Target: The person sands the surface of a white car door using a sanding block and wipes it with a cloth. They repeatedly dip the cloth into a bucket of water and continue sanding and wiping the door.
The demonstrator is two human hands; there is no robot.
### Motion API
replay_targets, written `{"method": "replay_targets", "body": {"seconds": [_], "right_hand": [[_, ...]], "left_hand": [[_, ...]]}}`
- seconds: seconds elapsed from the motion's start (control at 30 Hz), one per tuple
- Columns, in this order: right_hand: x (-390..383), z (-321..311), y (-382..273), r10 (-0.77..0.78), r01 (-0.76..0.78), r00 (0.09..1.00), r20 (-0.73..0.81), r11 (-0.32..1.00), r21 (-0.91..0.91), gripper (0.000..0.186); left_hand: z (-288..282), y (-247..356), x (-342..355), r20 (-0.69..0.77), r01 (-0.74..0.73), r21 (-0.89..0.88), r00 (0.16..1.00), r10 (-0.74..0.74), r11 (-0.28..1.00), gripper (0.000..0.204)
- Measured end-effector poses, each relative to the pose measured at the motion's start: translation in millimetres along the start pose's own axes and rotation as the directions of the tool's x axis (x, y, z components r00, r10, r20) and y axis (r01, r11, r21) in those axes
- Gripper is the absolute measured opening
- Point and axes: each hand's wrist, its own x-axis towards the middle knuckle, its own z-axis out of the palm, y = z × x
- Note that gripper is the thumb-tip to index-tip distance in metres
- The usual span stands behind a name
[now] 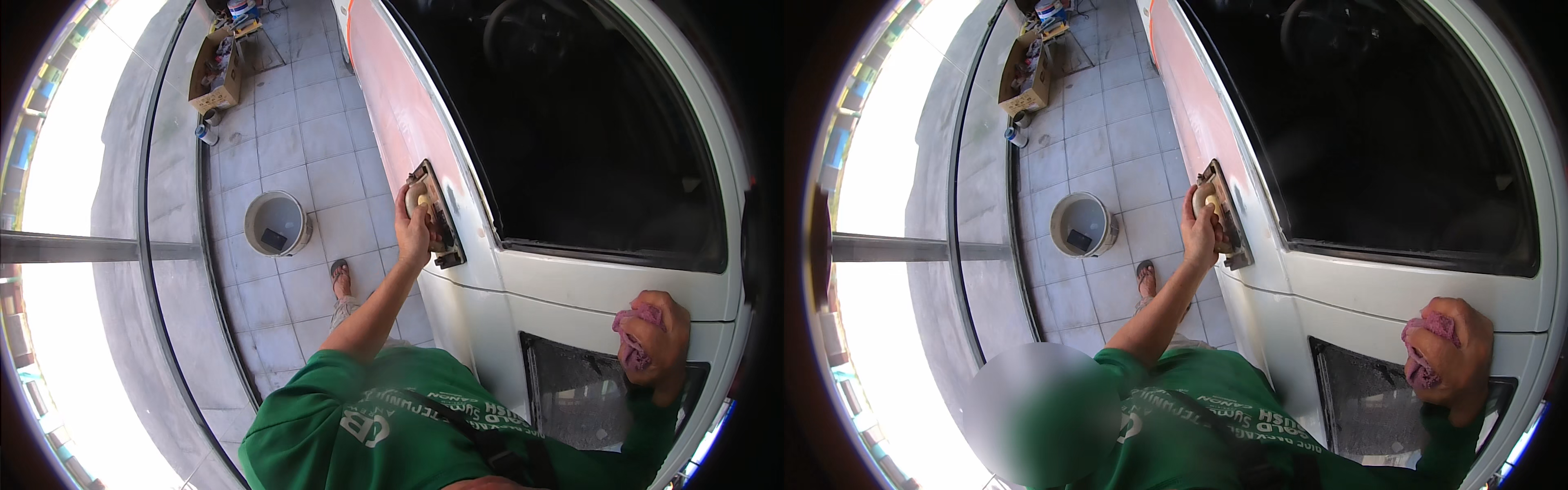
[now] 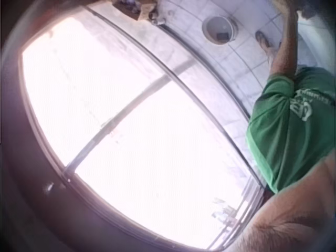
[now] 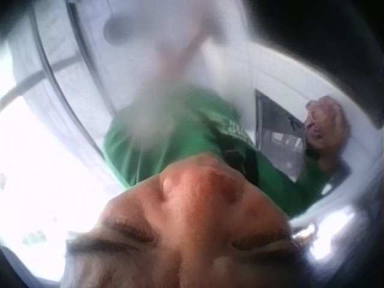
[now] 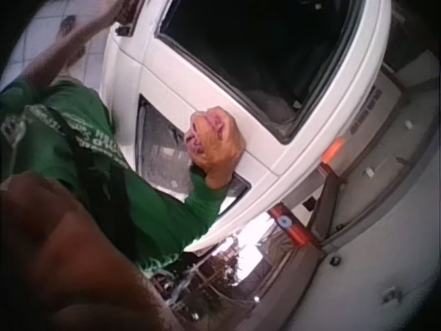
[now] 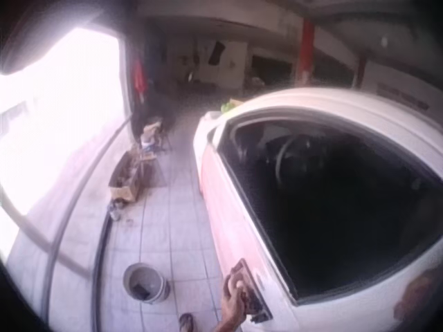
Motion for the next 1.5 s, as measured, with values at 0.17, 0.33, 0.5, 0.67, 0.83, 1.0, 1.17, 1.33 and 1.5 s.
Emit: {"method": "replay_targets", "body": {"seconds": [0.17, 0.33, 0.5, 0.67, 0.83, 1.0, 1.17, 1.33, 1.5], "right_hand": [[9.0, -4.8, -4.7, 0.012, -0.012, 1.000, 0.001, 1.000, -0.002, 0.048], [12.7, 1.2, -7.1, 0.015, -0.015, 1.000, -0.006, 0.999, -0.040, 0.047], [5.9, -0.7, -8.7, 0.087, -0.086, 0.996, 0.013, 0.993, -0.080, 0.047], [7.5, -5.6, -8.0, 0.105, -0.105, 0.994, 0.013, 0.994, -0.042, 0.045], [16.7, -1.8, -9.4, 0.100, -0.099, 0.995, 0.026, 0.995, -0.023, 0.044], [10.0, 2.9, -11.2, 0.147, -0.144, 0.989, 0.031, 0.987, -0.073, 0.043], [6.1, -4.8, -10.4, 0.164, -0.160, 0.983, 0.077, 0.985, -0.058, 0.042], [12.1, -1.4, -5.8, 0.108, -0.107, 0.992, 0.057, 0.994, -0.027, 0.036], [15.0, -2.6, -8.4, 0.096, -0.090, 0.991, 0.096, 0.994, -0.061, 0.038]], "left_hand": [[36.2, 73.0, 95.0, -0.012, -0.118, 0.031, 0.993, 0.119, 0.992, 0.057], [40.4, 113.5, 149.8, 0.048, -0.204, 0.073, 0.978, 0.201, 0.976, 0.057], [3.5, 8.6, -16.0, 0.064, -0.023, -0.066, 0.998, 0.027, 0.998, 0.059], [26.4, 70.0, 106.6, 0.047, -0.143, -0.050, 0.988, 0.146, 0.988, 0.052], [36.0, 123.2, 182.3, 0.032, -0.169, -0.055, 0.985, 0.171, 0.984, 0.044], [-19.0, -9.3, -13.4, 0.163, -0.147, -0.026, 0.975, 0.150, 0.989, 0.053], [-15.9, 19.0, 58.4, 0.194, -0.200, 0.096, 0.965, 0.179, 0.975, 0.051], [-8.9, 106.3, 185.4, 0.149, -0.179, 0.066, 0.975, 0.168, 0.982, 0.050], [-33.2, 1.3, 16.2, 0.305, -0.171, 0.011, 0.939, 0.160, 0.985, 0.056]]}}
